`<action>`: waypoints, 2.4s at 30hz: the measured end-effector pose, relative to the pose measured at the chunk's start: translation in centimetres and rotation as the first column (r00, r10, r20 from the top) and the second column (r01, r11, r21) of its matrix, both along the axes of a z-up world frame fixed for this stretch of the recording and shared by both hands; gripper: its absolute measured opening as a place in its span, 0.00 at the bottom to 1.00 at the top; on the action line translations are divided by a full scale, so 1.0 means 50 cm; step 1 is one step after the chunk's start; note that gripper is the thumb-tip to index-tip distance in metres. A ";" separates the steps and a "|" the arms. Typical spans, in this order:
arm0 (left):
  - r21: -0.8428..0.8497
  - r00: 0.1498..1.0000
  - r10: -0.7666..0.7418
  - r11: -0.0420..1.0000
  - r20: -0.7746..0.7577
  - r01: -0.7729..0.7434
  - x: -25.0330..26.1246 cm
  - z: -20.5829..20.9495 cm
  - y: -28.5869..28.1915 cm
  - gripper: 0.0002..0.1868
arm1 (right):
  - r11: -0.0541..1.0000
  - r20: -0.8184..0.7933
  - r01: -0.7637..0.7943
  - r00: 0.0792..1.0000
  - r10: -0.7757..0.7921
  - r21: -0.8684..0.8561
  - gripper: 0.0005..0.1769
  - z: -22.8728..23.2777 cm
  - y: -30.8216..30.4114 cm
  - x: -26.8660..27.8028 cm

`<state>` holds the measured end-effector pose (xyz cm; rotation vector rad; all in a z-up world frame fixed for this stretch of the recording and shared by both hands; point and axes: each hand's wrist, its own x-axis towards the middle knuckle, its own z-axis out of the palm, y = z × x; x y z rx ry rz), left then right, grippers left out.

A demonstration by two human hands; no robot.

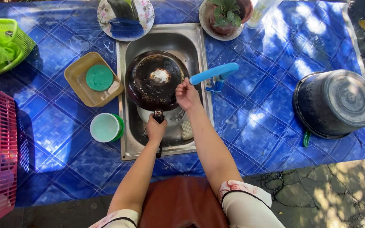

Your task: The person scrubs a pot, a pan, and a plastic container with a sponge in a sink, rinsing each under a faucet. After cleaning the pot and pan, they set them on the table and finish by washing the container.

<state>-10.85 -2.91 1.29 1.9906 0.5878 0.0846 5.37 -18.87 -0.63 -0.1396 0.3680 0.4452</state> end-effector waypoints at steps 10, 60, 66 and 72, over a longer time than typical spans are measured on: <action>0.006 0.989 -0.143 0.990 0.041 0.143 -0.024 0.014 -0.028 0.24 | 0.803 0.290 0.059 0.946 0.145 -0.593 0.18 0.319 0.014 -0.002; -0.750 0.964 -0.219 0.660 -0.152 0.032 -0.043 0.015 0.071 0.12 | 0.078 0.400 0.392 0.903 0.156 -0.917 0.24 -0.043 -0.042 0.060; -0.772 0.965 -0.201 0.635 -0.169 -0.003 -0.065 -0.035 0.097 0.11 | -0.673 -0.313 0.102 0.828 0.466 -0.733 0.16 -0.215 -0.119 -0.080; -0.809 0.953 -0.242 0.588 -0.183 -0.006 -0.094 -0.002 0.100 0.11 | -0.793 -0.574 0.497 0.554 0.603 -0.353 0.33 -0.399 -0.038 -0.281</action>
